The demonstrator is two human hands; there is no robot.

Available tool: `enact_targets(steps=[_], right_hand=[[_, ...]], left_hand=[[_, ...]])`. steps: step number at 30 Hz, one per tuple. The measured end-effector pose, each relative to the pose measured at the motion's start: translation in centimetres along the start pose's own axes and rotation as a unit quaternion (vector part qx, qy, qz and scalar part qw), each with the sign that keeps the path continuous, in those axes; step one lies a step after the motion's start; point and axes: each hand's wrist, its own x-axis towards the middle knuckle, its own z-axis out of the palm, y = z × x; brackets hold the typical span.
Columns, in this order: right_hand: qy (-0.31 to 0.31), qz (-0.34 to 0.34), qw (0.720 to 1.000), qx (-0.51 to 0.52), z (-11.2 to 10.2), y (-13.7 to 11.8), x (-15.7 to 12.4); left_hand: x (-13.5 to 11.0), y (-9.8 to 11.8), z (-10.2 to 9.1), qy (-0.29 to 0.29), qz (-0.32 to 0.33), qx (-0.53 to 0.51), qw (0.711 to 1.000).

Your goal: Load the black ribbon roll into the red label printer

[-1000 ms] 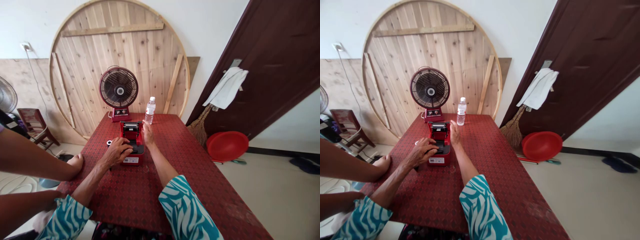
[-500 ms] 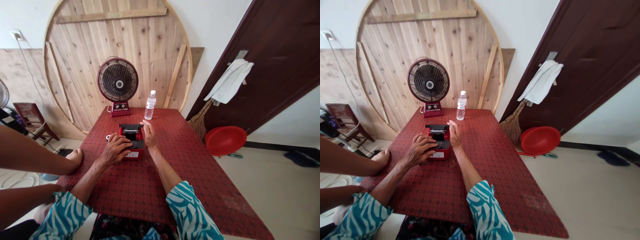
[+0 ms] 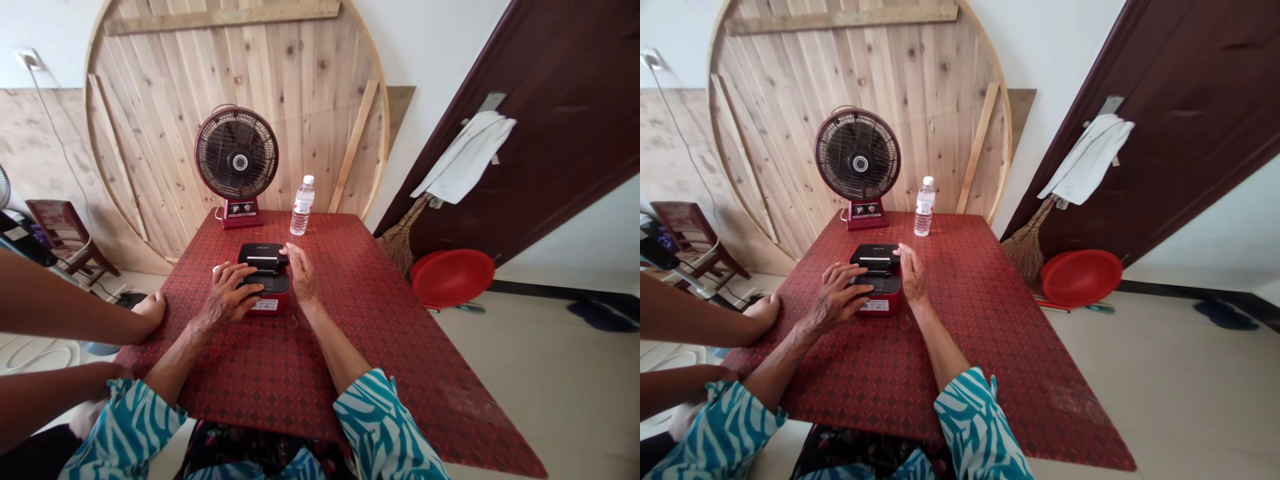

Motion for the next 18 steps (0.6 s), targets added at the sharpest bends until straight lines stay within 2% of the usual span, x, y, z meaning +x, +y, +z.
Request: enact_targets(steps=[6, 11, 14, 18], right_hand=[[-0.029, -0.010, 0.999, -0.020, -0.6, 0.2, -2.1], [-0.035, -0.027, 0.999, -0.032, -0.7, 0.7, -2.9], [-0.050, -0.039, 0.997, -0.043, -1.1, 1.0, -3.0], [-0.086, -0.067, 0.993, -0.046, -1.9, 1.1, -2.9]], left_hand=[[0.1, -0.1, -0.1, -0.011, -0.006, -0.005, 1.000], [0.1, -0.7, -0.6, 0.009, -0.103, 0.017, 0.995], [-0.1, -0.8, -0.6, -0.016, -0.130, 0.028, 0.991], [-0.3, -0.4, -0.1, -0.012, -0.161, 0.020, 0.987]])
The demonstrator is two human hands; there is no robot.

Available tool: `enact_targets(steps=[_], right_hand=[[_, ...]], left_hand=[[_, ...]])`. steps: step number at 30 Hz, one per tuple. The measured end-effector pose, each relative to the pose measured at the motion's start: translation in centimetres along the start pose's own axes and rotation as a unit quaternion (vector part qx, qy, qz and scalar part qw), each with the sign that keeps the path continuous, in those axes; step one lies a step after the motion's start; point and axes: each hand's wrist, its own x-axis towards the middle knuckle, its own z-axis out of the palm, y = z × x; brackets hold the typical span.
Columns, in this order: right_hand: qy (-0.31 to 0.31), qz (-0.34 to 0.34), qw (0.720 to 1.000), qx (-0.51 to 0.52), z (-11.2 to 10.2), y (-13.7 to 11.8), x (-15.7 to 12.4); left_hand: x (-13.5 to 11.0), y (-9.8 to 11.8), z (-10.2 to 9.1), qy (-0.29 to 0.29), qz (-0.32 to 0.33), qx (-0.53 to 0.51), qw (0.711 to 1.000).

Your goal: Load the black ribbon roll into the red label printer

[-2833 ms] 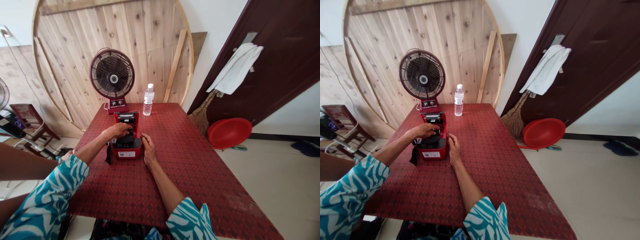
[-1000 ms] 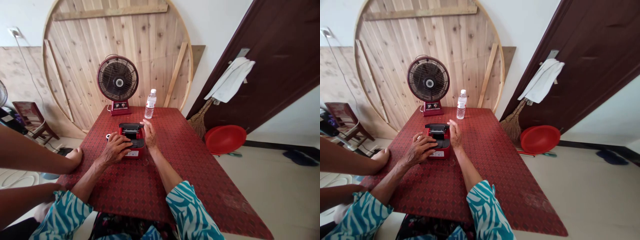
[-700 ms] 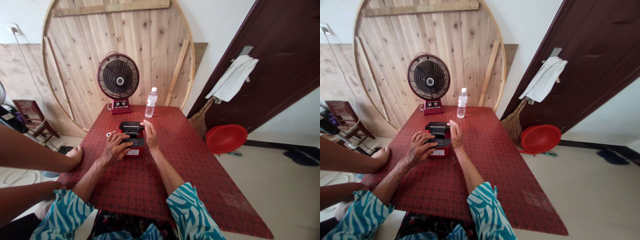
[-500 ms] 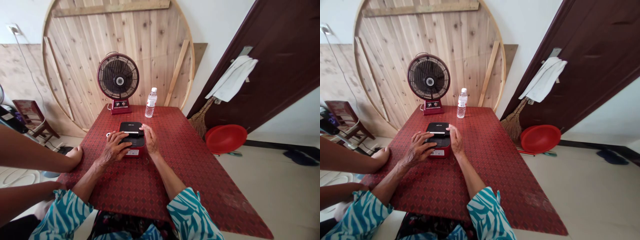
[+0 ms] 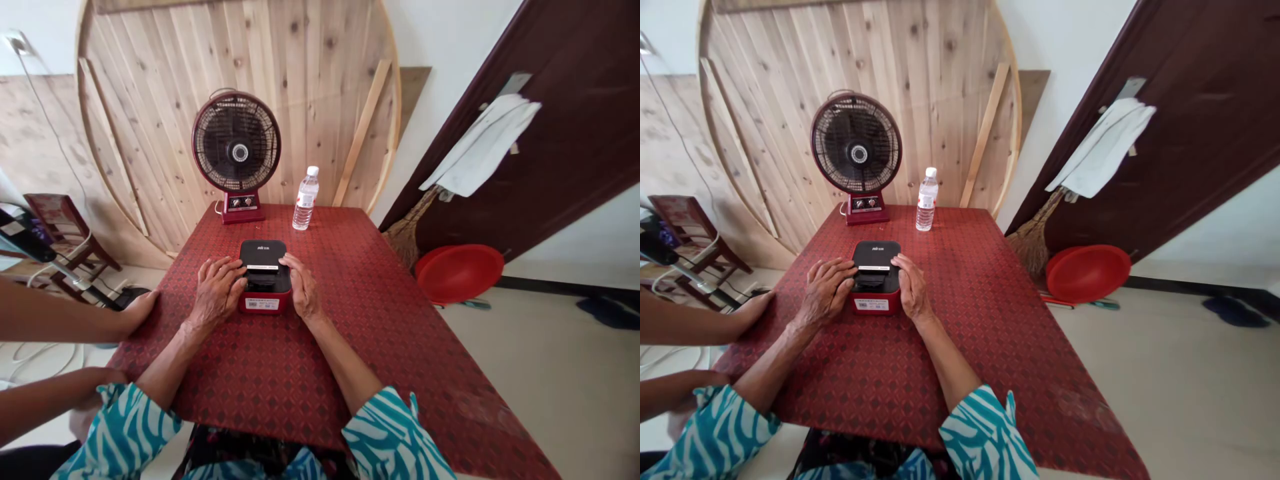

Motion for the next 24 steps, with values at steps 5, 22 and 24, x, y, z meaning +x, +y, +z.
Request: enact_targets(steps=[5, 22, 24], right_hand=[[0.008, 0.019, 1.000, 0.013, 0.8, 0.1, 0.0], [0.316, 0.365, 0.847, 0.225, -11.6, -1.9, -1.9], [0.316, 0.397, 0.833, 0.222, -12.1, -2.2, -1.0]], left_hand=[[0.0, -0.2, 0.6, 0.059, -0.078, -0.135, 0.986], [-2.1, -1.7, -0.7, 0.024, -0.256, -0.340, 0.905], [-2.4, -1.8, -0.3, 0.028, -0.226, -0.305, 0.925]])
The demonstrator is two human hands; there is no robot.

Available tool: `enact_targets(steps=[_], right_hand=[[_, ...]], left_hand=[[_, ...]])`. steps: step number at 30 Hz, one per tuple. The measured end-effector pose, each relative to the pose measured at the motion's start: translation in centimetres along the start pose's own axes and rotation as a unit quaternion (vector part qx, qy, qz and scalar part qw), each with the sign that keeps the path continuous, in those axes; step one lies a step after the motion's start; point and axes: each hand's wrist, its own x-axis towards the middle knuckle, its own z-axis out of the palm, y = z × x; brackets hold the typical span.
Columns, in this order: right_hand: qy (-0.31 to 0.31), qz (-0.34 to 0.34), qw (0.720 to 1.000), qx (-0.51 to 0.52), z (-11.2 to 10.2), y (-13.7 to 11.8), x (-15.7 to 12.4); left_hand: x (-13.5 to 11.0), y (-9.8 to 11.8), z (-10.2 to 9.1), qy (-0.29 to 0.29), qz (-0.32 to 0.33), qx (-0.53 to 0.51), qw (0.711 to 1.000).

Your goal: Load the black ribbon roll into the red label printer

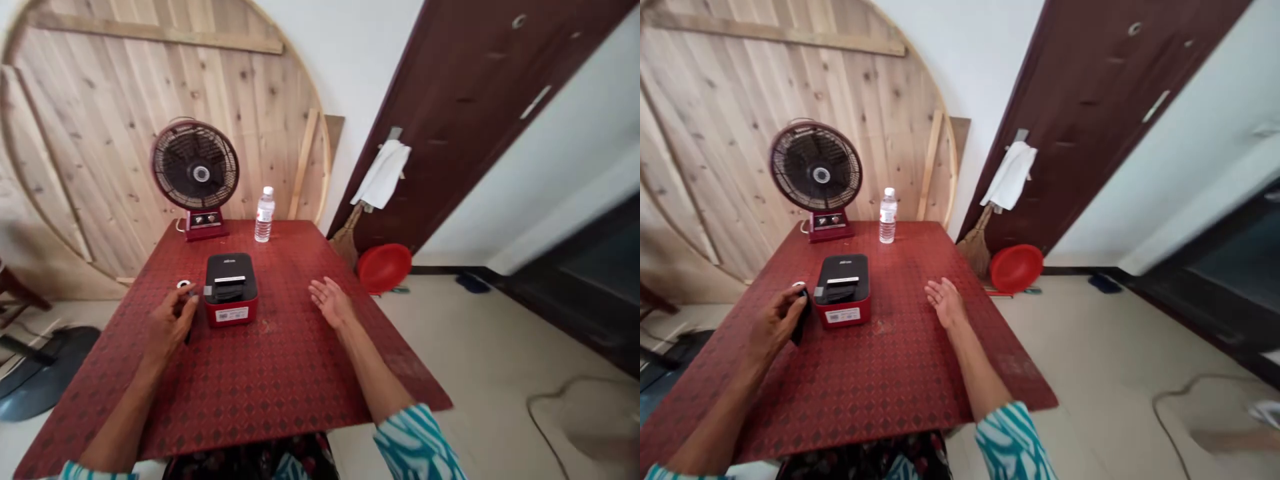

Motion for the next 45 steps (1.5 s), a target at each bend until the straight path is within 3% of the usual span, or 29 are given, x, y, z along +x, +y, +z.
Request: enact_targets(steps=[5, 7, 10, 14, 15, 17, 19, 25, 32, 45], right_hand=[[0.063, 0.004, 0.998, -0.004, -1.5, -5.0, 4.3], [0.104, -0.004, 0.994, -0.033, -1.9, -5.3, 6.2], [0.053, 0.031, 0.996, -0.072, -2.2, -4.1, 7.4], [0.091, -0.046, 0.995, -0.009, -1.6, -1.9, 5.5], [0.069, -0.048, 0.996, -0.015, -1.0, -1.2, 4.6], [-0.047, -0.023, 0.996, -0.069, 0.6, 0.5, 2.4], [-0.114, -0.026, 0.988, -0.105, 2.6, 2.8, 0.2], [-0.183, -0.084, 0.965, -0.166, 7.2, 9.2, -3.8], [-0.159, -0.122, 0.961, -0.188, 8.2, 11.2, -5.1], [-0.123, -0.169, 0.954, -0.216, 8.4, 12.3, -4.7]], left_hand=[[-0.5, -0.5, 0.4, 0.004, 0.032, 0.028, 0.999], [-0.6, -0.6, 0.5, 0.011, 0.043, 0.040, 0.998], [-0.6, -0.6, 0.5, 0.039, 0.067, 0.056, 0.995], [-0.8, -0.1, 0.3, 0.038, 0.067, 0.071, 0.995], [-0.9, 0.1, 0.3, 0.027, 0.059, 0.074, 0.995], [-1.0, 0.5, 0.4, -0.001, 0.040, 0.074, 0.996], [-1.1, 1.1, 0.6, -0.029, 0.012, 0.062, 0.998], [-1.6, 3.2, 0.8, -0.062, -0.055, 0.019, 0.996], [-0.5, 3.2, 0.0, -0.131, -0.081, 0.032, 0.987], [1.9, 2.3, 0.1, -0.172, -0.110, -0.034, 0.978]])
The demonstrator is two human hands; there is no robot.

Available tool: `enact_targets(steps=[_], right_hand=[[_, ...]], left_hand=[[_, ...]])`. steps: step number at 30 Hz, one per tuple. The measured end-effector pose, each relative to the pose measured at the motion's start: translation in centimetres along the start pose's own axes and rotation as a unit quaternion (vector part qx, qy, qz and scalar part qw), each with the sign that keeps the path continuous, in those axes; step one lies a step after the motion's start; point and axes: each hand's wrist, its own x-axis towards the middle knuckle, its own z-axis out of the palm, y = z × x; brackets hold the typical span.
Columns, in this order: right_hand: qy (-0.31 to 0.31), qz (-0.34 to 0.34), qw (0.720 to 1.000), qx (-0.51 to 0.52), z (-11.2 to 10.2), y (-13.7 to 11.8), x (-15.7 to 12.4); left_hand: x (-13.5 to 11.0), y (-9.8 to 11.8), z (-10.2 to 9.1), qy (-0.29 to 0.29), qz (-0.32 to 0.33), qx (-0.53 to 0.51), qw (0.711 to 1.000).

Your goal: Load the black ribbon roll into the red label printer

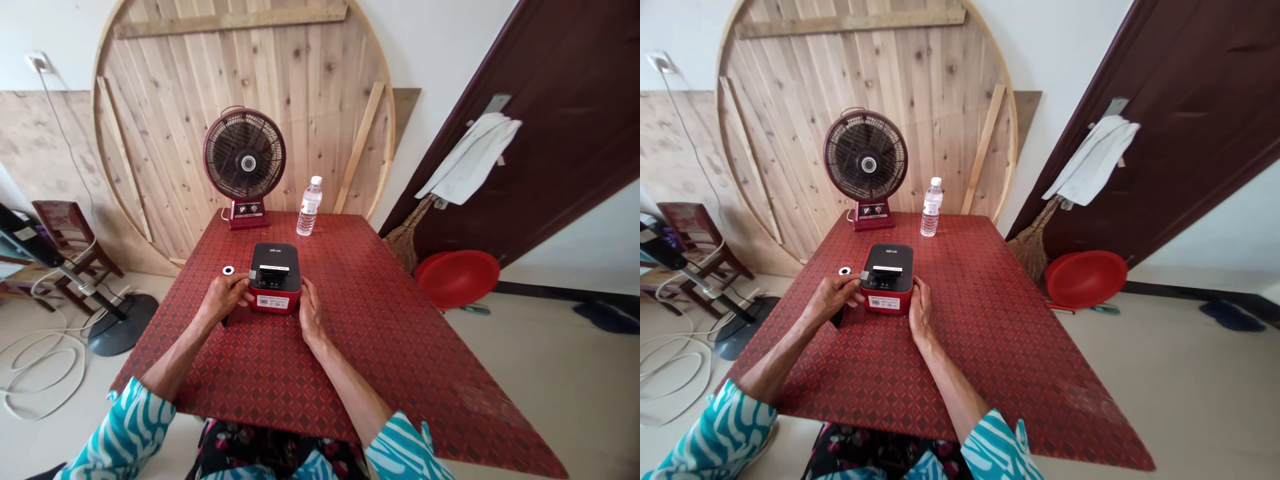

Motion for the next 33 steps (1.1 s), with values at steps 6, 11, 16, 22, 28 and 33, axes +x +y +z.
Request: enact_targets(steps=[6, 11, 16, 22, 28, 33], right_hand=[[-0.005, -0.012, 1.000, 0.007, -0.3, -0.1, 0.0], [-0.008, -0.011, 0.999, 0.042, -0.6, 0.9, 0.3], [-0.008, -0.017, 0.998, 0.057, -0.7, 2.0, 0.7], [-0.012, -0.017, 0.999, 0.050, -0.8, 2.3, 0.8], [-0.018, -0.017, 0.999, 0.046, -0.9, 2.1, 0.7], [-0.016, -0.015, 0.999, 0.042, -1.0, 2.2, 0.6]], left_hand=[[0.9, 0.0, -0.5, -0.017, -0.026, -0.056, 0.998], [2.6, 1.9, -1.4, -0.026, -0.095, -0.080, 0.992], [3.5, 3.1, -1.5, -0.095, -0.145, -0.070, 0.982], [4.0, 3.0, -1.9, -0.120, -0.170, -0.077, 0.975], [5.1, 3.2, -2.7, -0.173, -0.206, -0.080, 0.960], [5.3, 3.4, -2.4, -0.160, -0.226, -0.074, 0.958]])
